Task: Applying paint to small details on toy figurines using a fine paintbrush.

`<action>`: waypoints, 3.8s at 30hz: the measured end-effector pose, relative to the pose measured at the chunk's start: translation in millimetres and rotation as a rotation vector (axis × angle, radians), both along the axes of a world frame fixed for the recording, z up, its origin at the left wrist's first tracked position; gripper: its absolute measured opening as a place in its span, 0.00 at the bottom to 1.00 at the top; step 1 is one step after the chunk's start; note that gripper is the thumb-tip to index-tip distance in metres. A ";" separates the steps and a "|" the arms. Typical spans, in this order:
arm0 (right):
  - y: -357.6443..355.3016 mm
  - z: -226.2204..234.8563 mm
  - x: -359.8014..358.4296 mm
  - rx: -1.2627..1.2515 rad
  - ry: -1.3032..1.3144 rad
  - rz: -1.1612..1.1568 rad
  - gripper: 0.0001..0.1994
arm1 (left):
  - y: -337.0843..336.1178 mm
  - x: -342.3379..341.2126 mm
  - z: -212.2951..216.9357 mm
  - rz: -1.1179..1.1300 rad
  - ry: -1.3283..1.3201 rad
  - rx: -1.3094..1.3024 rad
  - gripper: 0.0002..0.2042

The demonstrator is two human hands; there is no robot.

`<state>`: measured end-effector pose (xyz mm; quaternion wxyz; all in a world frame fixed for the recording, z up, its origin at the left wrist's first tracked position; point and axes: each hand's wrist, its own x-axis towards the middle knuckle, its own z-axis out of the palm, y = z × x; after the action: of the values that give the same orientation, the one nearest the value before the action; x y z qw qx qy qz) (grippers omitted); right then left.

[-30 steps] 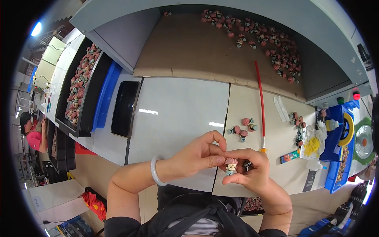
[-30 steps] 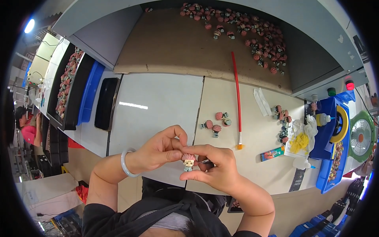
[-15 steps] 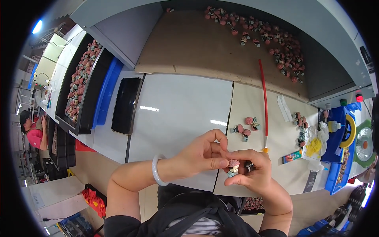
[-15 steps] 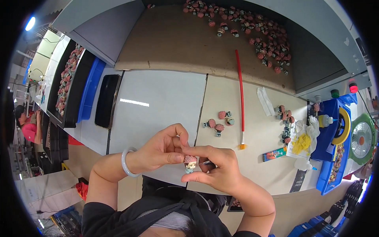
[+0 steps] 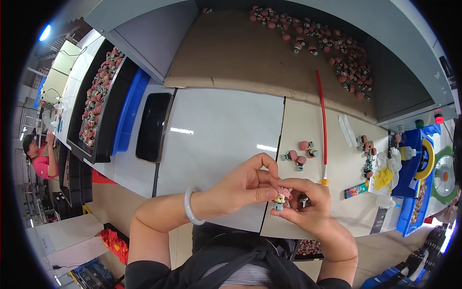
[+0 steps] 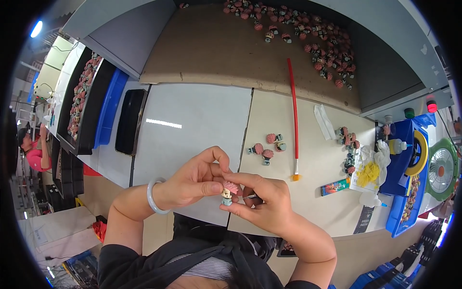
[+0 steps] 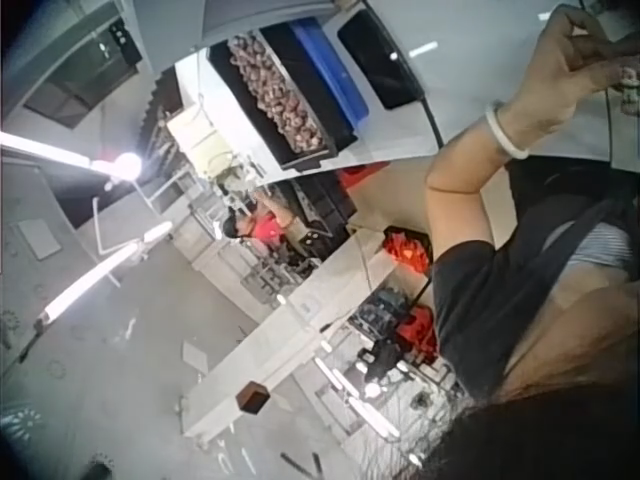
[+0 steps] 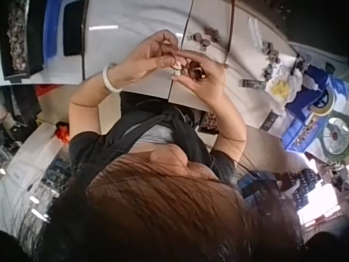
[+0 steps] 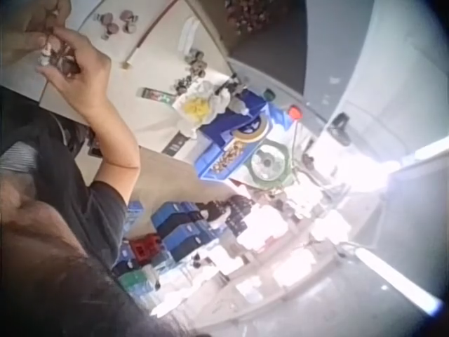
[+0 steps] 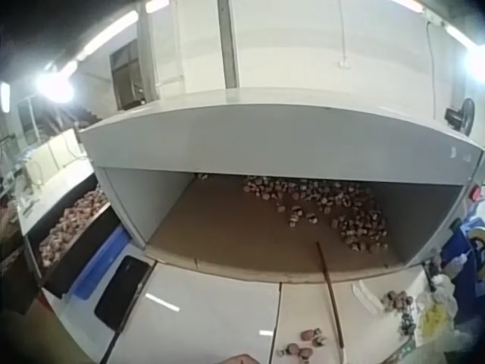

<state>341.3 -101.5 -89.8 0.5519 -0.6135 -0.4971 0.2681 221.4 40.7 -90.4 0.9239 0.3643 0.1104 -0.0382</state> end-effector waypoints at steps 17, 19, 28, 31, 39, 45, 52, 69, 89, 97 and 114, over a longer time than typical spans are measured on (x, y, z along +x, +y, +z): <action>0.4 1.0 0.9 0.013 -0.101 -0.075 0.22 | 2.1 0.9 -9.5 0.014 -0.055 0.014 0.15; 0.4 -0.1 0.6 0.026 -0.082 -0.074 0.22 | 2.4 0.2 -8.9 0.002 -0.045 0.002 0.15; -1.4 7.2 3.3 -0.083 -0.115 -0.067 0.22 | -1.5 -0.3 0.3 0.017 -0.062 0.049 0.21; -1.0 8.0 2.8 -0.018 -0.274 -0.200 0.17 | -2.0 -2.0 2.6 0.108 0.017 0.187 0.21; -2.9 2.4 3.0 -0.055 -0.631 -0.132 0.18 | -7.9 -7.7 -4.9 0.214 -0.052 0.411 0.19; -1.9 1.6 2.2 -0.071 -0.586 -0.094 0.19 | -7.5 -8.0 -5.3 0.248 -0.117 0.554 0.17; -2.6 1.9 1.0 -0.077 -0.553 -0.040 0.19 | -6.9 -8.1 -5.2 0.249 -0.138 0.629 0.17; -1.2 2.3 2.1 -0.074 -0.566 -0.023 0.16 | -6.4 -8.4 -5.0 0.263 -0.139 0.702 0.17; -1.7 2.8 5.6 -0.043 -0.671 -0.033 0.16 | -11.4 -8.0 -6.8 0.274 -0.181 0.587 0.17; -3.1 5.0 4.1 -0.100 -0.600 -0.048 0.20 | -11.0 -8.0 -7.4 0.259 -0.178 0.594 0.17; -3.9 10.7 16.2 -0.177 -0.438 -0.225 0.15 | -6.5 -3.0 -8.7 0.173 -0.099 0.328 0.16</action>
<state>357.6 -105.4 -79.2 0.4016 -0.7542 -0.5081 0.1084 218.4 34.2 -99.2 0.8562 0.5008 0.1006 0.0778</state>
